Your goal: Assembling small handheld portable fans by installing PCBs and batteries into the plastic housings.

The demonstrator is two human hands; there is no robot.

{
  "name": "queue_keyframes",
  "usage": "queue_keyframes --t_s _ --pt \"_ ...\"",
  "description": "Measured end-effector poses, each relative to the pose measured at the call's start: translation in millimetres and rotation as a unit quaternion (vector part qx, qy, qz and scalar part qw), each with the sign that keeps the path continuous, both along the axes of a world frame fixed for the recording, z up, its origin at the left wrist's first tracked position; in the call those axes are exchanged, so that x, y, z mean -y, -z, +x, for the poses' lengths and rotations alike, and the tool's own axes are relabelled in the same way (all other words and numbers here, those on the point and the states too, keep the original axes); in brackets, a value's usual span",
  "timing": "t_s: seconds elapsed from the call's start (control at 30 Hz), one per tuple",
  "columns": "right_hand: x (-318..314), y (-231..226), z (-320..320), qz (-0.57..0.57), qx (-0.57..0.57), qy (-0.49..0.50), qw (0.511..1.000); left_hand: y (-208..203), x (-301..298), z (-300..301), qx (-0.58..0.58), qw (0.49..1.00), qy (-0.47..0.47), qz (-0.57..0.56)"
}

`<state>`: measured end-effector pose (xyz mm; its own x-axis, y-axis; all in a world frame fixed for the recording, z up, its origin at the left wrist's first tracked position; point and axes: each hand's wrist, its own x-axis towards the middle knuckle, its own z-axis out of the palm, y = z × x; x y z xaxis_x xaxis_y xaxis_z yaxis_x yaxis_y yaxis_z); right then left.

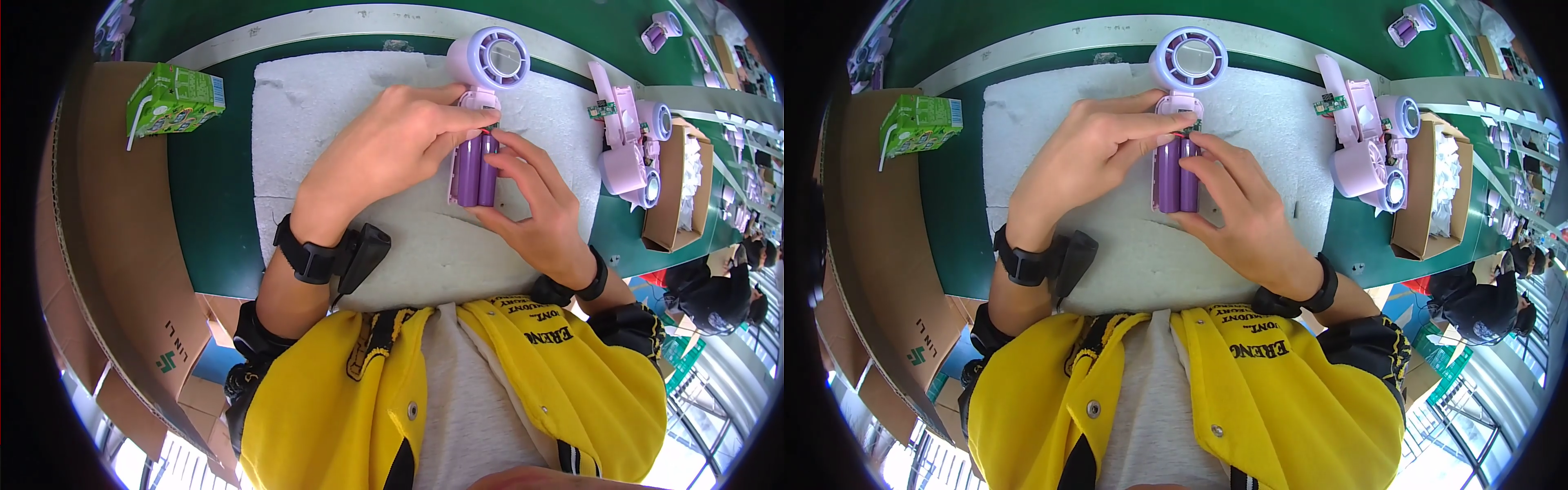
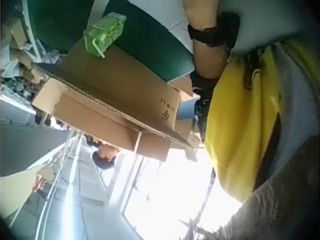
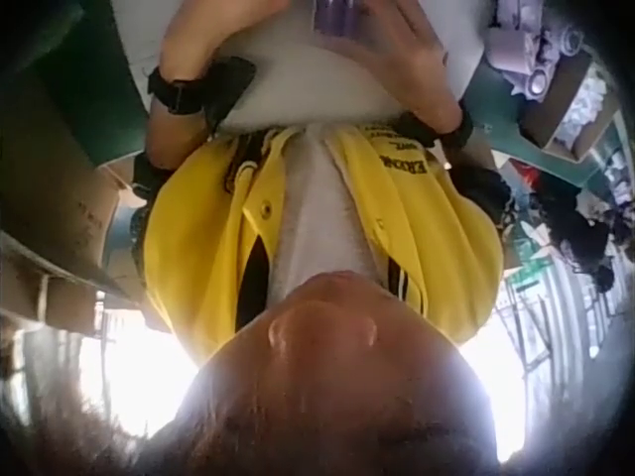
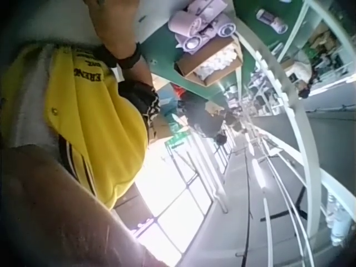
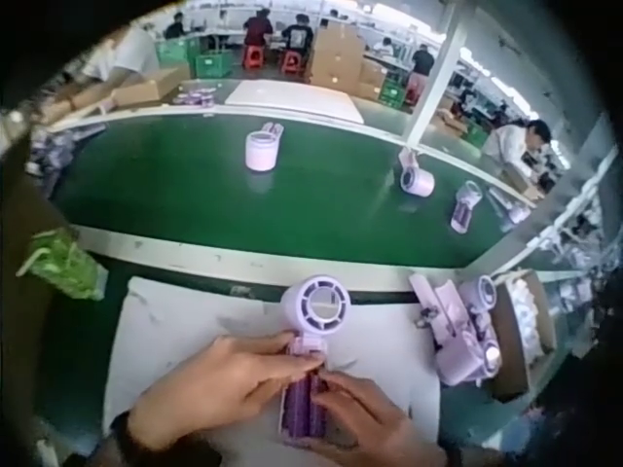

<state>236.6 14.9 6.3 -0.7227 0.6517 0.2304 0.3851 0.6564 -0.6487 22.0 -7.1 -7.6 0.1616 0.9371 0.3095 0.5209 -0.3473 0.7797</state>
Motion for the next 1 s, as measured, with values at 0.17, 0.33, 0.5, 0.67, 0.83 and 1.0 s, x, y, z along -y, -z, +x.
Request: queue_keyframes --t_s 0.17,0.33,0.5,0.67,0.83,1.0 --pt "4.3 1.1 -1.5 0.040 0.001 0.008 0.999 -1.0 -0.6 -0.3 0.010 1.000 0.003 -0.017" --pt "3.8 2.7 -3.2 0.014 0.014 0.029 0.999 2.2 -2.9 -2.5 0.042 0.998 0.009 -0.048" --pt "0.4 0.3 -7.8 -0.022 0.000 0.037 0.999 -0.1 -3.4 -4.1 0.061 0.995 0.013 -0.079" --pt "-7.4 7.4 -7.1 -0.074 -0.041 0.005 0.996 -0.5 -2.8 -4.6 0.078 0.987 0.004 -0.144" --pt "-9.6 17.8 -9.7 -0.104 -0.032 0.011 0.994 10.9 -2.7 -3.7 0.098 0.983 -0.002 -0.156" --pt "-18.0 24.5 -11.8 -0.129 -0.028 -0.023 0.991 1.9 -0.7 -4.5 0.083 0.981 -0.009 -0.176"
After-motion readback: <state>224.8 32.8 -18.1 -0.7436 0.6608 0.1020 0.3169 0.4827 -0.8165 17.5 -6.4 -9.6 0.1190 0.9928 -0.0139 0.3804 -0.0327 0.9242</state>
